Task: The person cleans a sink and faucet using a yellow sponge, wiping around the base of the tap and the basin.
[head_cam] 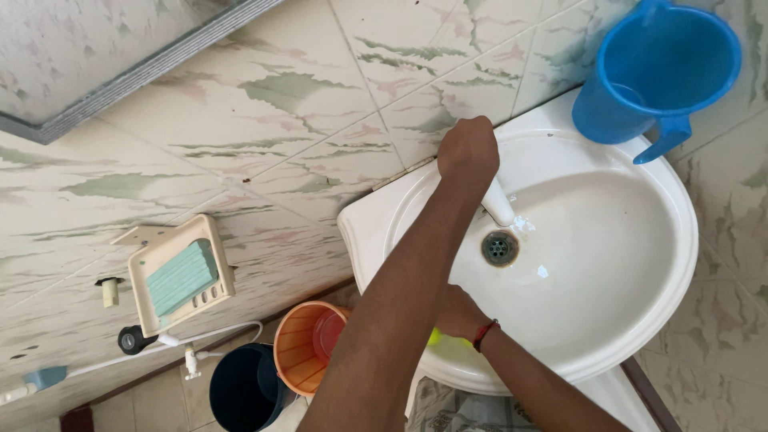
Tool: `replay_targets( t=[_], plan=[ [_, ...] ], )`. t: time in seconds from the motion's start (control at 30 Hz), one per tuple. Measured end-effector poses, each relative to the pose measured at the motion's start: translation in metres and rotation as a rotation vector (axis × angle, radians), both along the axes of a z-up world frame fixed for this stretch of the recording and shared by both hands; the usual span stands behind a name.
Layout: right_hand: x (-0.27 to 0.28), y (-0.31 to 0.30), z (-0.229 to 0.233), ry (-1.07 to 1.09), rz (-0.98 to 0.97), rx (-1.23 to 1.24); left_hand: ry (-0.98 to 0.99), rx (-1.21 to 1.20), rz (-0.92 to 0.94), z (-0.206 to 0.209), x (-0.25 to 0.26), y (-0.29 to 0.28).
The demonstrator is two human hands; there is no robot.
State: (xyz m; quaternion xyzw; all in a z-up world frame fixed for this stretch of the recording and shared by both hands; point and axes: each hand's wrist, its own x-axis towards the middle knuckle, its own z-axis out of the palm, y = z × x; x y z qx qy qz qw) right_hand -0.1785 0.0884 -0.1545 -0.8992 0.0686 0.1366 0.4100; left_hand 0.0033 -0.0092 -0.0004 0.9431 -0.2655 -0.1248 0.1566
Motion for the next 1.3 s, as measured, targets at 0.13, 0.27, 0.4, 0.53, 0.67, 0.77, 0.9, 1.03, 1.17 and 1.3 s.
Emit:
replay_targets(
  t=[0.13, 0.27, 0.4, 0.53, 0.67, 0.77, 0.9, 1.03, 1.17, 1.3],
  plan=[
    [-0.004, -0.013, 0.023, 0.270, -0.266, -0.023, -0.006, 0.003, -0.007, 0.002, 0.001, -0.001],
    [-0.015, -0.013, 0.043, 0.335, -0.145, 0.096, -0.028, -0.038, -0.008, -0.006, 0.001, 0.000],
    [-0.040, -0.018, 0.037, 0.262, -0.003, -0.033, -0.070, -0.044, -0.018, -0.010, 0.000, 0.002],
    [-0.071, -0.036, 0.029, 0.242, -0.017, -0.026, -0.026, -0.008, 0.007, -0.007, 0.002, -0.002],
    [-0.091, -0.059, 0.026, 0.337, -0.013, 0.117, -0.010, -0.004, -0.003, -0.003, 0.000, 0.000],
    [-0.103, -0.080, 0.019, 0.130, -0.026, -0.614, -0.010, -0.008, 0.010, -0.001, 0.000, -0.002],
    [-0.110, -0.091, 0.027, 0.298, -0.057, -0.077, -0.017, 0.001, -0.005, -0.002, -0.001, 0.001],
    [-0.111, -0.106, 0.031, 0.072, -0.040, -0.612, -0.037, -0.033, -0.004, 0.000, -0.003, 0.001],
    [-0.119, -0.113, 0.031, 0.270, -0.078, -0.548, 0.018, 0.028, 0.016, 0.004, 0.001, 0.002],
    [-0.115, -0.137, 0.041, 0.377, 0.052, -0.044, -0.009, 0.015, 0.013, 0.002, -0.001, 0.000]
  ],
)
